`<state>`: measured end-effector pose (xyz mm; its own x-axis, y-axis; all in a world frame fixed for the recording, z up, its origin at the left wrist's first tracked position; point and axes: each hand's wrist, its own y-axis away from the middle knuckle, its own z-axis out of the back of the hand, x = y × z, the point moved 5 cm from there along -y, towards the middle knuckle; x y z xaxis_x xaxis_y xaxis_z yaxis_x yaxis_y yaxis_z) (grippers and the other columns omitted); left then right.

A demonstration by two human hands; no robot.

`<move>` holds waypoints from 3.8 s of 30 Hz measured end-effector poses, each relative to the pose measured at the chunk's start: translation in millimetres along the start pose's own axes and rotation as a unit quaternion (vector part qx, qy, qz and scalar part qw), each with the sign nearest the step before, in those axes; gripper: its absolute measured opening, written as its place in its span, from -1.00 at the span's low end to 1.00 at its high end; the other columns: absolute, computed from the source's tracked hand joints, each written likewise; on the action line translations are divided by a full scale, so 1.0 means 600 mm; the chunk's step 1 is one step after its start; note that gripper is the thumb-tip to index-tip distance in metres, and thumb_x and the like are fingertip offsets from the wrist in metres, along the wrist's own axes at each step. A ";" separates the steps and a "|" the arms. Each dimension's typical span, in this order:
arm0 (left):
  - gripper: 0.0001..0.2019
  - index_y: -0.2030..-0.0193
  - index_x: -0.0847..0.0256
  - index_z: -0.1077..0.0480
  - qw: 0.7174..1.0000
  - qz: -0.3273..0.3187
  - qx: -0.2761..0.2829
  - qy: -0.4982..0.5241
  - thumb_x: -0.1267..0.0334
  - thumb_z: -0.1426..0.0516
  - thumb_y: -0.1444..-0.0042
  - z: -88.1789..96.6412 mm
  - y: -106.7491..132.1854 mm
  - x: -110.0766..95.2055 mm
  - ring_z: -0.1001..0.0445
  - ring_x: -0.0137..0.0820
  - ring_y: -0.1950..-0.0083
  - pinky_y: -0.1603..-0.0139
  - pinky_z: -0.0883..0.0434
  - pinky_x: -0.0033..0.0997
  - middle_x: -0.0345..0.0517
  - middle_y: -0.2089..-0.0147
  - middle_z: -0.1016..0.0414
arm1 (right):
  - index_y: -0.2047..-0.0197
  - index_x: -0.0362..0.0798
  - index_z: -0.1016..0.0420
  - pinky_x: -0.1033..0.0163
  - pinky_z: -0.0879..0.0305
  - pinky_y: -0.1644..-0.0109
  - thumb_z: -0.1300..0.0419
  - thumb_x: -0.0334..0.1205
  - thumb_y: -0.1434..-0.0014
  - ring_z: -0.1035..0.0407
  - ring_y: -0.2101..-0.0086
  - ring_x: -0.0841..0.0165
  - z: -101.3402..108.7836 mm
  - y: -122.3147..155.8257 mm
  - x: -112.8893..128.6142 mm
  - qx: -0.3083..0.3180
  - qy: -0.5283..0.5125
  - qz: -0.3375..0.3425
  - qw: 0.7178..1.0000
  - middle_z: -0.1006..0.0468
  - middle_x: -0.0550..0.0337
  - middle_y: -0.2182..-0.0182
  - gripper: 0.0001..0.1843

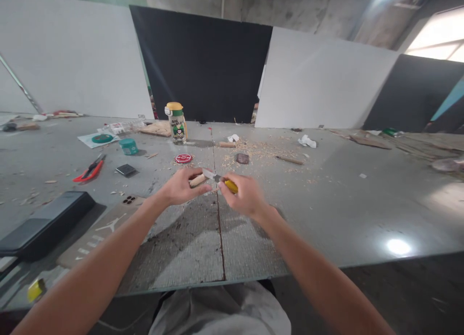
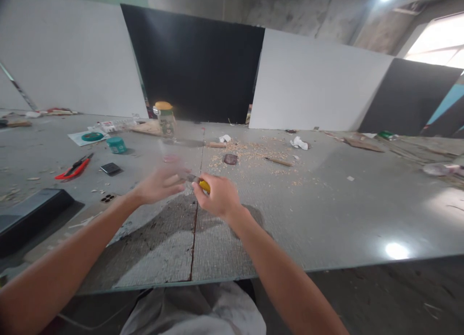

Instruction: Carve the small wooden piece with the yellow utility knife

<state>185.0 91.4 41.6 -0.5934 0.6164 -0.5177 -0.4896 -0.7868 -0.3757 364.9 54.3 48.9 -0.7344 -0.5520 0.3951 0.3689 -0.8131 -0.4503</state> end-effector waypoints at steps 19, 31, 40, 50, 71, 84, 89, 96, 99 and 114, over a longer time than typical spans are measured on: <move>-0.47 -0.14 0.15 -0.45 0.999 0.022 -0.038 -0.004 -0.08 -0.20 -0.10 -0.001 0.002 -0.001 -0.51 -0.18 0.08 0.02 -0.42 -0.21 0.01 -0.05 -0.55 | 0.33 0.00 -0.41 0.27 -0.04 0.33 -0.02 -0.01 -0.28 -0.33 0.43 0.37 0.002 0.007 0.017 0.000 0.055 0.005 0.998 -0.54 0.20 0.42 -0.70; -0.38 -0.13 0.24 -0.45 0.998 0.020 -0.052 0.004 -0.14 -0.22 -0.03 0.005 0.004 -0.016 -0.51 -0.12 0.01 0.03 -0.46 -0.19 0.06 0.00 -0.57 | 0.34 -0.01 -0.38 0.28 -0.03 0.35 -0.01 -0.03 -0.28 -0.33 0.44 0.38 0.000 0.006 0.016 0.006 0.019 0.020 1.000 -0.53 0.21 0.44 -0.72; -0.35 -0.16 0.26 -0.42 0.999 0.005 -0.046 -0.014 -0.15 -0.21 -0.03 0.003 0.009 -0.015 -0.56 -0.16 0.07 0.05 -0.50 -0.22 0.06 0.00 -0.58 | 0.33 -0.01 -0.39 0.28 0.01 0.37 -0.02 -0.03 -0.28 -0.32 0.45 0.41 -0.004 0.006 0.013 0.025 0.015 0.032 0.999 -0.53 0.24 0.45 -0.72; -0.38 -0.18 0.22 -0.41 0.999 -0.005 -0.039 0.007 -0.09 -0.23 -0.05 -0.003 0.010 -0.010 -0.58 -0.21 0.10 0.17 -0.54 -0.31 0.04 -0.10 -0.54 | 0.30 -0.02 -0.44 0.27 -0.01 0.34 -0.03 -0.03 -0.27 -0.34 0.43 0.40 -0.007 0.006 0.011 0.027 0.001 0.050 0.998 -0.54 0.21 0.43 -0.71; -0.46 -0.10 0.18 -0.44 0.998 -0.025 -0.059 0.009 -0.10 -0.22 -0.06 -0.001 0.008 -0.014 -0.54 -0.20 0.03 0.08 -0.50 -0.30 0.01 -0.06 -0.53 | 0.31 -0.02 -0.42 0.27 0.00 0.35 -0.02 -0.04 -0.29 -0.33 0.43 0.40 -0.004 0.005 0.012 0.020 -0.006 0.040 0.999 -0.53 0.21 0.44 -0.72; -0.41 -0.11 0.15 -0.47 0.997 0.040 -0.058 -0.032 -0.20 -0.17 -0.05 0.005 0.003 -0.021 -0.54 -0.28 0.31 0.20 -0.48 -0.26 -0.04 0.14 -0.62 | 0.33 -0.01 -0.38 0.26 0.05 0.38 -0.02 -0.03 -0.28 -0.31 0.44 0.38 0.005 0.008 0.017 -0.022 0.053 0.015 0.998 -0.52 0.20 0.43 -0.72; -0.42 -0.09 0.14 -0.48 0.996 0.054 -0.065 -0.039 -0.20 -0.18 -0.05 0.006 0.003 -0.019 -0.53 -0.30 0.36 0.20 -0.48 -0.24 -0.07 0.22 -0.63 | 0.33 -0.01 -0.39 0.25 0.04 0.36 -0.02 -0.03 -0.28 -0.34 0.42 0.37 0.006 0.008 0.017 -0.027 0.057 0.014 0.998 -0.55 0.20 0.39 -0.73; -0.44 -0.06 0.11 -0.50 0.995 0.058 -0.073 -0.024 -0.20 -0.20 -0.02 0.007 0.003 -0.022 -0.56 -0.19 0.12 0.05 -0.49 -0.16 -0.03 0.02 -0.60 | 0.31 0.00 -0.41 0.24 0.04 0.37 -0.03 -0.01 -0.28 -0.36 0.41 0.34 0.005 0.009 0.017 -0.034 0.071 0.006 0.997 -0.57 0.17 0.37 -0.72; -0.49 -0.01 0.10 -0.53 0.994 0.066 -0.087 -0.019 -0.18 -0.19 -0.04 0.007 0.002 -0.024 -0.55 -0.18 0.07 0.05 -0.50 -0.18 -0.05 0.01 -0.59 | 0.30 0.00 -0.42 0.24 0.02 0.37 -0.04 -0.03 -0.28 -0.36 0.41 0.34 0.007 0.007 0.012 -0.038 0.061 0.001 0.997 -0.56 0.17 0.38 -0.73; -0.40 -0.14 0.18 -0.36 0.992 -0.083 -0.095 -0.030 -0.12 -0.24 -0.03 0.011 0.008 -0.025 -0.38 -0.11 -0.18 -0.23 -0.32 -0.07 0.08 -0.13 -0.43 | 0.31 -0.03 -0.42 0.28 -0.02 0.35 -0.02 -0.04 -0.29 -0.33 0.42 0.39 -0.002 0.006 0.016 0.018 -0.018 0.031 0.999 -0.51 0.20 0.44 -0.72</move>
<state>187.4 78.7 52.8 -0.5538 0.7343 -0.3925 -0.4576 -0.6623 -0.5933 358.4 45.9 50.1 -0.6889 -0.6077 0.3950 0.4346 -0.7825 -0.4459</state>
